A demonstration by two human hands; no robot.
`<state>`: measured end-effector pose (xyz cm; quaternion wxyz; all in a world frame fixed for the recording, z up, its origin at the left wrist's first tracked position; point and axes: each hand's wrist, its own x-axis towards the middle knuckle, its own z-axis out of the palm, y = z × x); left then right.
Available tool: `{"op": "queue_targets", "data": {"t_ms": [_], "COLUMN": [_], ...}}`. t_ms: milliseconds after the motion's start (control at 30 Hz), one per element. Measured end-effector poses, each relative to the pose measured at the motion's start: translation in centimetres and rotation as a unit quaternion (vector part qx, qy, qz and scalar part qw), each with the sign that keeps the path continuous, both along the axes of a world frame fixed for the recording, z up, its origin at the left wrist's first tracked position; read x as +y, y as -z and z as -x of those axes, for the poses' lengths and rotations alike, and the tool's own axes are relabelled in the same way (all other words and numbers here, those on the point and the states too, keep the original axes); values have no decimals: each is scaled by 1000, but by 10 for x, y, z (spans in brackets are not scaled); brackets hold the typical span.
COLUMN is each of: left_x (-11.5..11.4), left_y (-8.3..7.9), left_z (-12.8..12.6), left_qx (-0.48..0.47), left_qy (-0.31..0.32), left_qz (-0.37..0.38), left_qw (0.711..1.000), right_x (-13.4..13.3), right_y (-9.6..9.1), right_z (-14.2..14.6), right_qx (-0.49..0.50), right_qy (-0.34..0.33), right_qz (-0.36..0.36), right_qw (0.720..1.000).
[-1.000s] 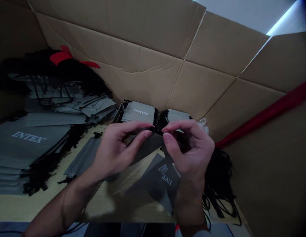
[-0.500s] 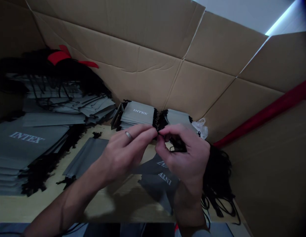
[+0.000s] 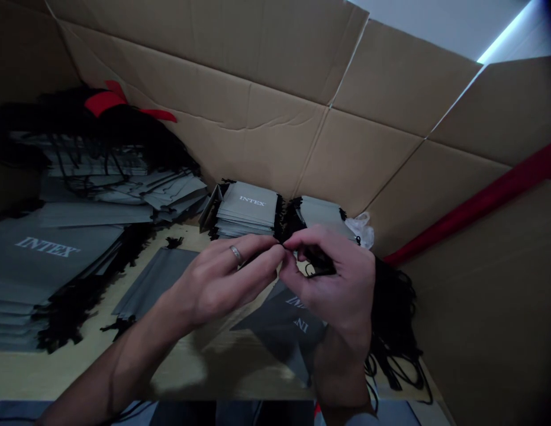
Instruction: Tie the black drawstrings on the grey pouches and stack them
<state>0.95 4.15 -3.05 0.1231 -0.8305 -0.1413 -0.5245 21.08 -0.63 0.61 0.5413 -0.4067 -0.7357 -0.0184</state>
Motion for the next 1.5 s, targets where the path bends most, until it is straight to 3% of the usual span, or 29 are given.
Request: {"op": "queue_targets", "data": {"t_ms": [300, 400, 533, 667, 833, 967, 1067, 1233, 1500], "left_x": [-1, -1, 1, 0, 1, -1, -4, -6, -5], "left_y": [-7, -9, -8, -14, -20, -18, -17, -18, -19], "left_z": [-5, -5, -7, -12, -8, -4, -4, -5, -3], "left_qx": [-50, -92, -158, -158, -62, -3, 22, 26, 55], "left_qy": [-9, 42, 117, 125, 70, 81, 74, 21, 53], "left_qz": [35, 123, 263, 352, 307, 261, 244, 242, 219], "left_qw": [998, 987, 945, 914, 947, 962, 967, 970, 973], "right_x": [2, 4, 6, 6, 4, 8, 13, 18, 19], "right_y": [1, 1, 2, 3, 1, -1, 0, 3, 6], "right_z": [0, 0, 1, 3, -2, -15, -20, -22, -23], "right_qx": [-7, 10, 31, 55, 53, 25, -14, 11, 42], "right_qy": [-26, -46, -52, -3, -6, -73, -128, -150, -197], "right_qz": [-7, 5, -10, -42, -10, 51, 87, 110, 132], "right_qw": [1000, 999, 998, 998, 999, 996, 988, 982, 971]}}
